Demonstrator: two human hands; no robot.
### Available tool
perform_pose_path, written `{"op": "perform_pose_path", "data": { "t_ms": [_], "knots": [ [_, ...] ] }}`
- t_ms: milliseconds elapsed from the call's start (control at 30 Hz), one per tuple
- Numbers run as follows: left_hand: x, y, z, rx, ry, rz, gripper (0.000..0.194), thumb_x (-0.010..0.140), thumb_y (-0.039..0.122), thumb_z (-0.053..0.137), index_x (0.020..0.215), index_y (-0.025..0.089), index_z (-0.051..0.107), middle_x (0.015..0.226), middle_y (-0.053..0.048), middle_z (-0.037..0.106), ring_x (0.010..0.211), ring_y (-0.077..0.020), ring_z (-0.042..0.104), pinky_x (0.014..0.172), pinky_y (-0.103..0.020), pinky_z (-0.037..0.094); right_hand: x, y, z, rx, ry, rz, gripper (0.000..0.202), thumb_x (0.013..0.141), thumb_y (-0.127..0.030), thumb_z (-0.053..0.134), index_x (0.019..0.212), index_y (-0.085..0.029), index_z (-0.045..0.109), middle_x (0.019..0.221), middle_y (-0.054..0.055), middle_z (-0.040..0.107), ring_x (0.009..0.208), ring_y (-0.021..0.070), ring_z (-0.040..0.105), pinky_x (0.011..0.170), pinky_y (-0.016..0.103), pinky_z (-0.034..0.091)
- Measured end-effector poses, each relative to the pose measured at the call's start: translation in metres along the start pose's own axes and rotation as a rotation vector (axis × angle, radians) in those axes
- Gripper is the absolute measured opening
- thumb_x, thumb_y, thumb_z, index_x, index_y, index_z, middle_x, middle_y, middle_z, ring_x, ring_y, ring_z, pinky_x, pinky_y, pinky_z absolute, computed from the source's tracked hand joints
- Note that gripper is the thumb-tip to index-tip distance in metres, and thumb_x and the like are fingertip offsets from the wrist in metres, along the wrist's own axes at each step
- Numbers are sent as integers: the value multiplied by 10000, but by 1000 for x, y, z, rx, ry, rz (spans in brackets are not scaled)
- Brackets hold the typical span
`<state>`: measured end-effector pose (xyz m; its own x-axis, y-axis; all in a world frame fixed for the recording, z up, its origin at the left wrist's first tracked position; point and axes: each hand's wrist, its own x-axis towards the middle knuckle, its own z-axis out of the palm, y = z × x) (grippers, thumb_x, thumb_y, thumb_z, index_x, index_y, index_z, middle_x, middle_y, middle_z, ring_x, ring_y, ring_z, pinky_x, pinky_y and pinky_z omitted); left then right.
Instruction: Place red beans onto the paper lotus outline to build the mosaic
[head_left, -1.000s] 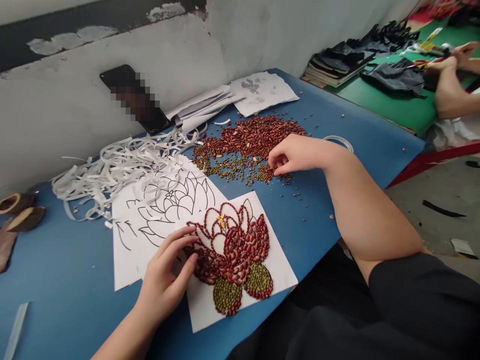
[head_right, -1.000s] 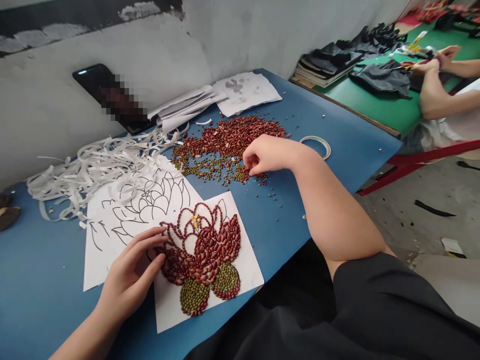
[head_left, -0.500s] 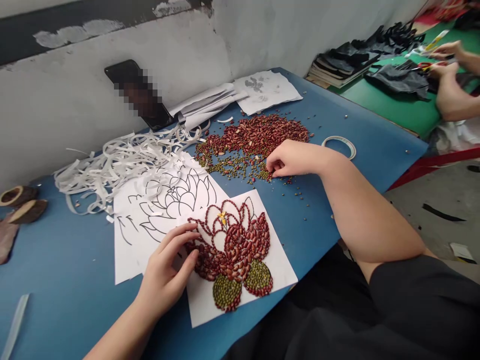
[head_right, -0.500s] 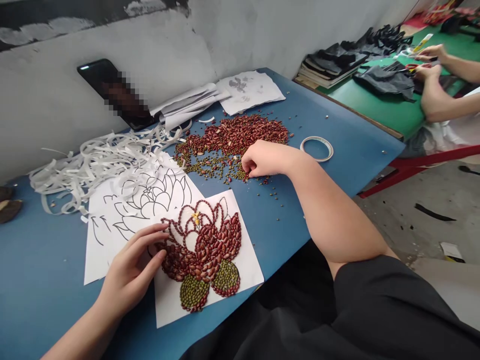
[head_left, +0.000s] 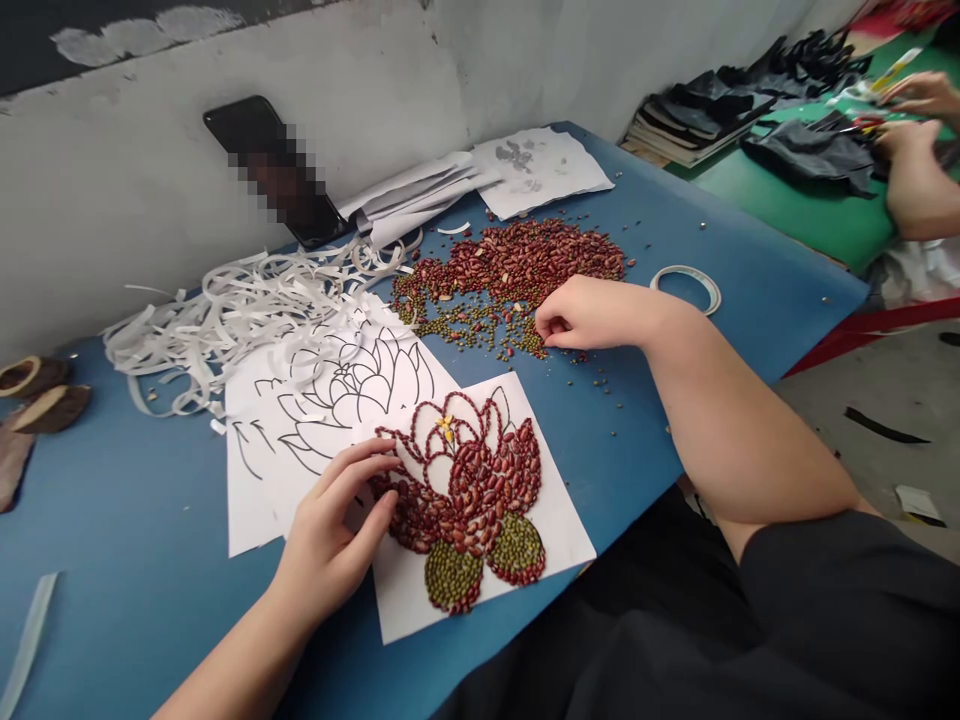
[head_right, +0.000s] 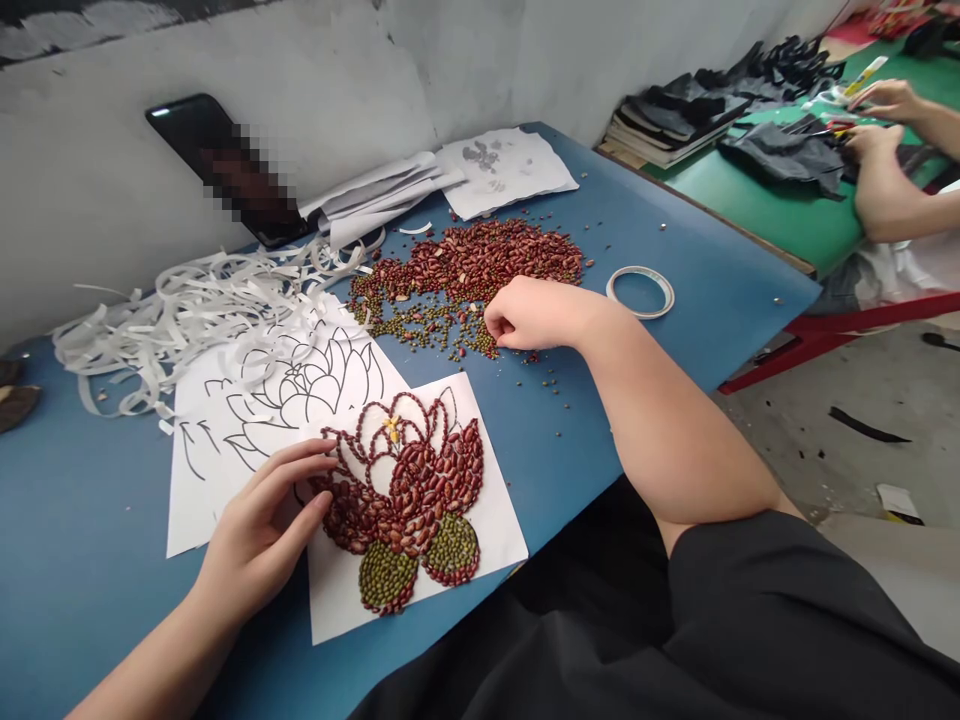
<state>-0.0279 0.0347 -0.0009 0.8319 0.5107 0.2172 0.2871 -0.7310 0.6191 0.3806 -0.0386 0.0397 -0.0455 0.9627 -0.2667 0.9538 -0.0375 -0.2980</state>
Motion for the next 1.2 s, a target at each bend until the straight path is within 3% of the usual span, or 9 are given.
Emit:
{"op": "perform_pose_path", "data": {
  "t_ms": [267, 500, 700, 933, 1200],
  "knots": [
    [-1, 0, -1, -13, -23, -25, 234, 1026, 193, 550, 1229, 284, 626, 1344, -35, 632, 1265, -171, 641, 1062, -273, 558, -2, -10, -4, -156, 41, -59, 110, 734, -128, 618, 662, -200, 659, 648, 11, 667, 598, 144, 545, 596, 304, 365],
    [0, 1, 0, -45, -28, -37, 236, 1026, 192, 551, 1225, 292, 629, 1328, -30, 637, 1270, -170, 636, 1055, -270, 558, -13, -22, -4, 99, 216, -310, 102, 723, -162, 575, 696, -208, 662, 609, -34, 649, 569, 107, 553, 643, 259, 398],
    [0, 1, 0, -48, -22, -24, 259, 1012, 170, 557, 1231, 287, 627, 1296, -31, 654, 1236, -169, 652, 1038, -262, 569, 4, -46, 21, 146, 145, -542, 145, 766, -113, 573, 710, -201, 673, 616, -45, 649, 569, 94, 540, 672, 249, 390],
    [1, 3, -1, -45, -22, -9, 243, 1013, 165, 552, 1218, 275, 623, 1274, -29, 659, 1215, -154, 655, 1040, -241, 560, 17, -59, 34, -87, 105, -558, 199, 882, -132, 553, 738, -189, 678, 699, 3, 682, 639, 137, 521, 676, 275, 366],
    [2, 4, -1, -55, -35, -6, 233, 1013, 162, 549, 1207, 268, 625, 1263, -43, 660, 1202, -165, 657, 1039, -272, 568, 20, -60, 34, -156, 74, -597, 227, 943, -154, 542, 791, -180, 709, 749, 24, 698, 688, 156, 567, 700, 287, 393]
  ]
}}
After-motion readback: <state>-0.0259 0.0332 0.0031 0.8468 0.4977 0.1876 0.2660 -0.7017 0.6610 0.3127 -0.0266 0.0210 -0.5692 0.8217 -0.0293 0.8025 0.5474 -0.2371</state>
